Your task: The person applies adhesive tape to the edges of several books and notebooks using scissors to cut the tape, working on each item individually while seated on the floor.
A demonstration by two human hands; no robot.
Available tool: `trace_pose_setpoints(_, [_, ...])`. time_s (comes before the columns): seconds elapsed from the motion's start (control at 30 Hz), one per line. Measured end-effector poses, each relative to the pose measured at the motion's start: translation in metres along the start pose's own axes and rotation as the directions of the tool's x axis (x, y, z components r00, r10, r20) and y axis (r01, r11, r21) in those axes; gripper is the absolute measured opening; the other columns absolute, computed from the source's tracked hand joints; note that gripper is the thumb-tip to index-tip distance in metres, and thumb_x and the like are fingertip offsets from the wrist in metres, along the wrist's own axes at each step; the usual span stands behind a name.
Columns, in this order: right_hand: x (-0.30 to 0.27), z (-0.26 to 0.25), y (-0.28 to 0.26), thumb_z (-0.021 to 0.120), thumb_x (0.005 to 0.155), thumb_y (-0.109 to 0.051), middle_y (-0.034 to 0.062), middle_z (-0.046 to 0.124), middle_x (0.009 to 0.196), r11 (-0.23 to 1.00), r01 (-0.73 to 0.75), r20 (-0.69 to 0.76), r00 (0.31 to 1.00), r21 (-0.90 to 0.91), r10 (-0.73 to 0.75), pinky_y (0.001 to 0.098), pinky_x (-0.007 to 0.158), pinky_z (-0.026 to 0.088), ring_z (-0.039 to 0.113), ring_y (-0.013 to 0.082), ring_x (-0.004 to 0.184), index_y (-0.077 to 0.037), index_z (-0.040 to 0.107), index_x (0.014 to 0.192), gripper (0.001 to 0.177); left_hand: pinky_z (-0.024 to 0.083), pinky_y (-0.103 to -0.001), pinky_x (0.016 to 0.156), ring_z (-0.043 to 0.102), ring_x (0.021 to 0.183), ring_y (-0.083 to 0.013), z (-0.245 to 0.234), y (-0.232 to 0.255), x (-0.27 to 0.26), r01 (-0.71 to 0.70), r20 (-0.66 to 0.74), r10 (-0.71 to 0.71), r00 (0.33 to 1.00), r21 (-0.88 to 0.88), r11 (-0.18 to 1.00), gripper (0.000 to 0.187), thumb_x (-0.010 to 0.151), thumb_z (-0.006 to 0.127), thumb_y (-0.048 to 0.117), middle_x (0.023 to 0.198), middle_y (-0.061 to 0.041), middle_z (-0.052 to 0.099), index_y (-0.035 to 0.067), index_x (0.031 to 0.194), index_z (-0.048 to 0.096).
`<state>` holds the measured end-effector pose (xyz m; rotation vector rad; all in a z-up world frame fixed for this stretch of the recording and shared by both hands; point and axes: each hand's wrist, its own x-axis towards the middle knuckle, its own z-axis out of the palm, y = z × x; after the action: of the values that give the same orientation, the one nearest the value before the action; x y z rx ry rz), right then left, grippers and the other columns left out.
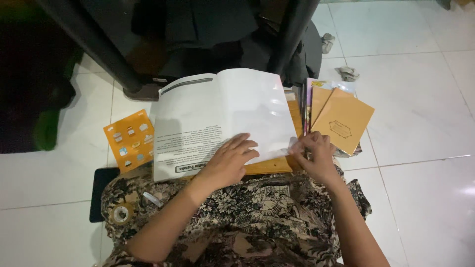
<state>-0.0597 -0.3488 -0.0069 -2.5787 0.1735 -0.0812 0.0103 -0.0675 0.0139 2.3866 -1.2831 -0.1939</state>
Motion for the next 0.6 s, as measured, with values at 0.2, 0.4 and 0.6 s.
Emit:
trace_pose_setpoints(0.2, [0.002,0.002,0.003,0.083,0.075,-0.052,0.0036,0.058,0.097,0.993,-0.119,0.031,0.992,-0.009,0.119,0.0456,0.1,0.024,0.045,0.0247,0.105,-0.018,0.076,0.076,0.035,0.038,-0.05,0.114,0.053,0.123,-0.0325,0.01,0.012,0.023,0.009,-0.142,-0.007,0.99,0.016,1.0,0.022,0.094,0.068,0.021,0.115,-0.015,0.061,0.002,0.104,0.066])
trace_pose_setpoints(0.4, [0.008,-0.011,-0.009,0.086,0.07,-0.054,0.0037,0.059,0.097,0.985,-0.168,0.061,0.984,-0.028,0.169,0.0483,0.105,0.022,0.047,0.0266,0.107,-0.017,0.079,0.073,0.037,0.041,-0.049,0.111,0.056,0.119,-0.0325,0.016,0.012,0.033,-0.074,-0.226,0.084,0.97,0.052,0.996,0.033,0.092,0.071,0.032,0.112,-0.014,0.061,0.001,0.1,0.064])
trace_pose_setpoints(0.6, [0.014,-0.012,-0.013,0.086,0.069,-0.056,0.0056,0.064,0.107,0.97,-0.217,0.076,0.971,-0.111,0.226,0.0563,0.112,0.019,0.049,0.0288,0.118,-0.018,0.079,0.072,0.039,0.043,-0.048,0.107,0.056,0.117,-0.0309,0.016,0.009,0.039,-0.072,-0.18,0.087,0.98,0.085,0.994,0.03,0.09,0.072,0.03,0.11,-0.012,0.062,0.003,0.099,0.064])
